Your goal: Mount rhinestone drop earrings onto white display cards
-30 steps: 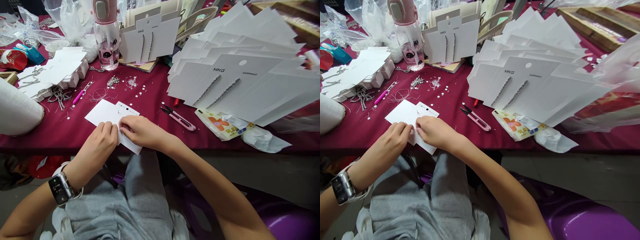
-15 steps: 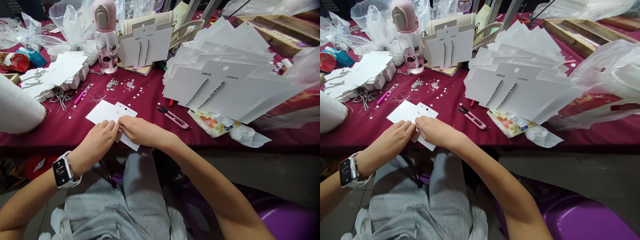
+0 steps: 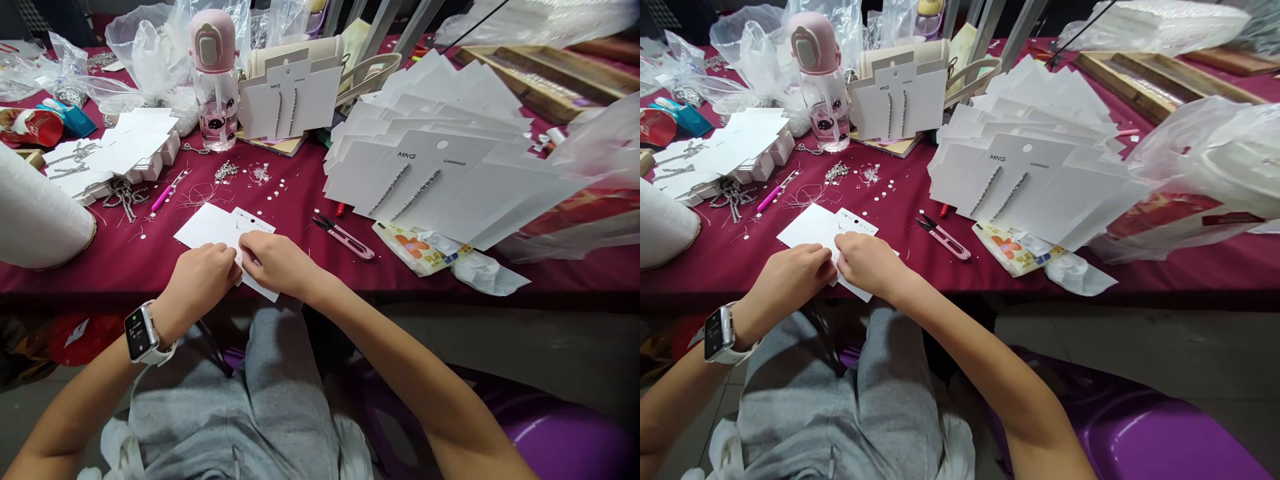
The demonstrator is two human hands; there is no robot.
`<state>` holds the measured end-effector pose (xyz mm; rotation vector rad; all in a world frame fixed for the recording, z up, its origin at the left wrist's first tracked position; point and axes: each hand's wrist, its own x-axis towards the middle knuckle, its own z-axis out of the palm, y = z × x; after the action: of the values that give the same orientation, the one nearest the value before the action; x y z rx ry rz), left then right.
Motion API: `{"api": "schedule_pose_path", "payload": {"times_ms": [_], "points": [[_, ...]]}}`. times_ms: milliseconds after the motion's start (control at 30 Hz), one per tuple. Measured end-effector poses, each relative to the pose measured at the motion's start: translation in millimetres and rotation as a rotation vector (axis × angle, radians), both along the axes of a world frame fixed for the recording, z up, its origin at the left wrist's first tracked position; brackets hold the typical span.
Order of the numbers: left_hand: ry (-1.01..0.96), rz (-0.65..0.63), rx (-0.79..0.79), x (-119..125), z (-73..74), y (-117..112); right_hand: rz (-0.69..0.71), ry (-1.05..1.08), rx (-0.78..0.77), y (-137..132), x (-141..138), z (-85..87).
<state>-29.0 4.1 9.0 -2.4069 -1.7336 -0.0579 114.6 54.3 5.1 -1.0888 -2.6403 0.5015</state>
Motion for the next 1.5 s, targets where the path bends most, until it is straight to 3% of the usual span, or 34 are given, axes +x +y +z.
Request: {"api": "schedule_pose_path", "payload": {"times_ms": [133,333,500,700,933,1033,1267,1500], "points": [[-0.024,0.009,0.064,4,-3.5,0,-0.073,-0.011,0.039,-2,-2,-3.1],[0.004,-0.075,0.183,6,-2.2,-8,-0.136,-0.008,0.058,0,0,-6.2],[0.003,-0.104,0.128,5,-3.8,-11,-0.093,0.004,0.028,1,2,-4.2],[-0.025,-0.021,0.008,7,-6.1,-10,-0.013,0.037,-0.071,4,8,4.4],[-0.051,-0.017,0.007,6,-11.0,-9,0.085,0.132,-0.184,7,18,3.0],[-0.054,-0.019,0.021,4,-12.7,-9,0.054,0.113,-0.184,7,15,2.9],[-0.064,-0.028,0.053,3,-13.7,-9,-0.018,-0.007,-0.129,5,5,3.4],[-0.081,-0.016,0.035,4,-14.5,-9,-0.045,-0.264,0.096,-6,-6,4.1]]}}
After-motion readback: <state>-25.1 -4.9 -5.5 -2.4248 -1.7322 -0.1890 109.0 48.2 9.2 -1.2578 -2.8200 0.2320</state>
